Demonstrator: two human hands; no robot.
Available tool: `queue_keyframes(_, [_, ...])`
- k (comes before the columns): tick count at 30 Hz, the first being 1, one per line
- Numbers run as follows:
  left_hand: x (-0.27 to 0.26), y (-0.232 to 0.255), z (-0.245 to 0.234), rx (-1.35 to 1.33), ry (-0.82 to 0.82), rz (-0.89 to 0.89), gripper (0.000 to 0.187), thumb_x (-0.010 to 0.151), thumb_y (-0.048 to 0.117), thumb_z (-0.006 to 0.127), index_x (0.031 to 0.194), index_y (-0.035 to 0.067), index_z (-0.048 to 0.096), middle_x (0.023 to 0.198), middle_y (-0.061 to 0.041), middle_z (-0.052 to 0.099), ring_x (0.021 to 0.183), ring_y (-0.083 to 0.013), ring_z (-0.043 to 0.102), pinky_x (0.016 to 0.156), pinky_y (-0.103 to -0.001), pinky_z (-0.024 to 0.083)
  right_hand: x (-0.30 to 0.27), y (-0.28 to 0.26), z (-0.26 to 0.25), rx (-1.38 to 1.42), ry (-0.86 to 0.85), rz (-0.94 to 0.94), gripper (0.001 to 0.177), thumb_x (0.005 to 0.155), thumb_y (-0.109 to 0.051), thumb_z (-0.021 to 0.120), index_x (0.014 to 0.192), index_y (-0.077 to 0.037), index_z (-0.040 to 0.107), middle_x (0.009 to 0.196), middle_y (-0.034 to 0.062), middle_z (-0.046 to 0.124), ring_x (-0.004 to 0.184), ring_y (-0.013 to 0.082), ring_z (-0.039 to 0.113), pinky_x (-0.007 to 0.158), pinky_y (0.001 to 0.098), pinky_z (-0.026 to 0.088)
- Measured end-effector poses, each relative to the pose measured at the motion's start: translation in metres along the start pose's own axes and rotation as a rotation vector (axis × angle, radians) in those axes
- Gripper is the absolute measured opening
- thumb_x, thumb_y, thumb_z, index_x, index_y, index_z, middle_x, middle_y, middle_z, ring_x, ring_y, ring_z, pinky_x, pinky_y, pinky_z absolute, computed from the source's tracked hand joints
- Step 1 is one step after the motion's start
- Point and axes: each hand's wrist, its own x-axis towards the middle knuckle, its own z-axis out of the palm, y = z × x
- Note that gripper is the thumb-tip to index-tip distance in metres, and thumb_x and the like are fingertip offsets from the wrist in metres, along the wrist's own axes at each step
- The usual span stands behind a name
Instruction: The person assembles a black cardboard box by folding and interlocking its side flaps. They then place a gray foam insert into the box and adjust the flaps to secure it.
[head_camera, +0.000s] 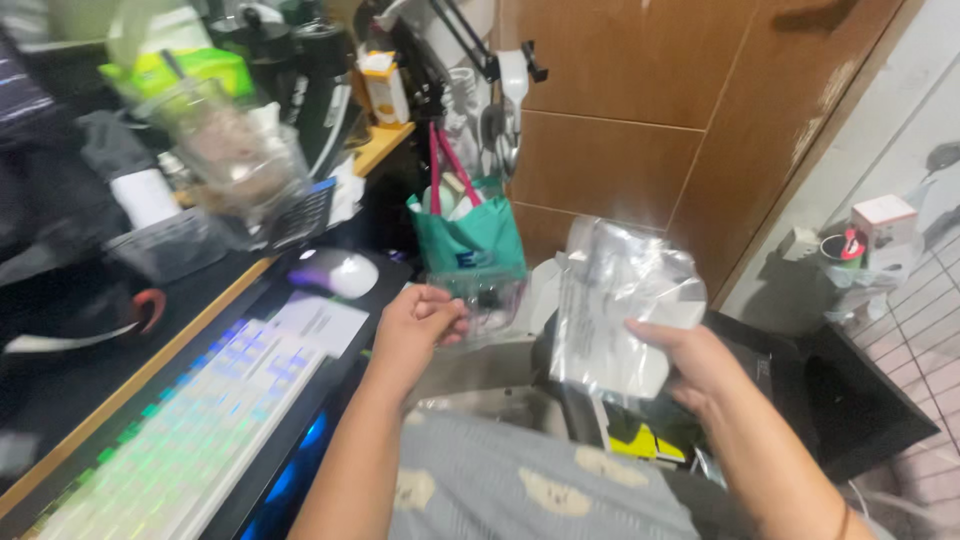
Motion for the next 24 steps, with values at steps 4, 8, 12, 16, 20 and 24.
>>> queue_keyframes(4, [-0.065, 0.017, -0.002, -0.133, 0.038, 0.058, 0.021, 0.091, 0.010, 0.070, 0.107, -0.001, 0.061, 0.093, -0.015, 0.075, 0.081, -0.0200, 0.072, 0.070, -0.031, 0.058, -0.058, -0.003, 0.019, 0.037, 0.090, -0.004, 0.052, 0.085, -0.004, 0.064, 0.136, 0.000, 0.057, 0.130, 0.0203, 0.067, 0.119, 0.0367, 0.067, 0.101, 0.0553, 0.054])
queue_keyframes(8, [-0.100, 0.025, 0.000, -0.304, 0.056, 0.019, 0.019, 0.094, 0.011, 0.066, 0.107, -0.002, 0.060, 0.096, -0.017, 0.075, 0.084, -0.0215, 0.073, 0.074, -0.034, 0.060, -0.092, 0.004, 0.028, 0.167, 0.081, 0.036, 0.049, 0.086, -0.006, 0.063, 0.134, -0.001, 0.057, 0.129, 0.0200, 0.067, 0.117, 0.0369, 0.067, 0.099, 0.0564, 0.054])
queue_keyframes(12, [-0.108, 0.022, 0.023, -0.491, 0.057, 0.001, 0.029, 0.092, 0.006, 0.064, 0.117, -0.001, 0.052, 0.101, -0.021, 0.073, 0.085, -0.0265, 0.073, 0.076, -0.040, 0.061, -0.107, 0.012, 0.026, 0.245, -0.057, 0.008, 0.048, 0.086, -0.010, 0.064, 0.133, -0.001, 0.058, 0.125, 0.0199, 0.068, 0.111, 0.0353, 0.069, 0.094, 0.0553, 0.055])
queue_keyframes(16, [-0.116, 0.007, 0.061, -0.496, 0.082, -0.106, 0.060, 0.084, -0.002, 0.066, 0.136, 0.014, 0.040, 0.107, -0.020, 0.070, 0.087, -0.0292, 0.073, 0.081, -0.041, 0.062, -0.109, 0.021, 0.011, 0.340, -0.106, 0.004, 0.040, 0.089, -0.013, 0.066, 0.127, 0.002, 0.062, 0.115, 0.0174, 0.073, 0.102, 0.0310, 0.072, 0.092, 0.0492, 0.056])
queue_keyframes(20, [-0.122, -0.010, 0.104, -0.558, -0.039, -0.056, 0.065, 0.082, -0.006, 0.065, 0.140, 0.016, 0.048, 0.111, -0.012, 0.064, 0.092, -0.0256, 0.074, 0.082, -0.037, 0.061, -0.111, 0.029, -0.001, 0.442, -0.142, -0.012, 0.035, 0.092, -0.016, 0.067, 0.121, 0.003, 0.066, 0.108, 0.0171, 0.076, 0.095, 0.0287, 0.073, 0.087, 0.0450, 0.057])
queue_keyframes(24, [-0.126, -0.027, 0.129, -0.425, -0.117, -0.043, 0.040, 0.088, -0.004, 0.067, 0.127, 0.004, 0.067, 0.112, -0.007, 0.066, 0.091, -0.0146, 0.069, 0.071, -0.027, 0.049, -0.118, 0.037, -0.009, 0.519, -0.183, -0.013, 0.037, 0.091, -0.018, 0.067, 0.120, 0.003, 0.066, 0.108, 0.0180, 0.075, 0.094, 0.0288, 0.074, 0.084, 0.0441, 0.059])
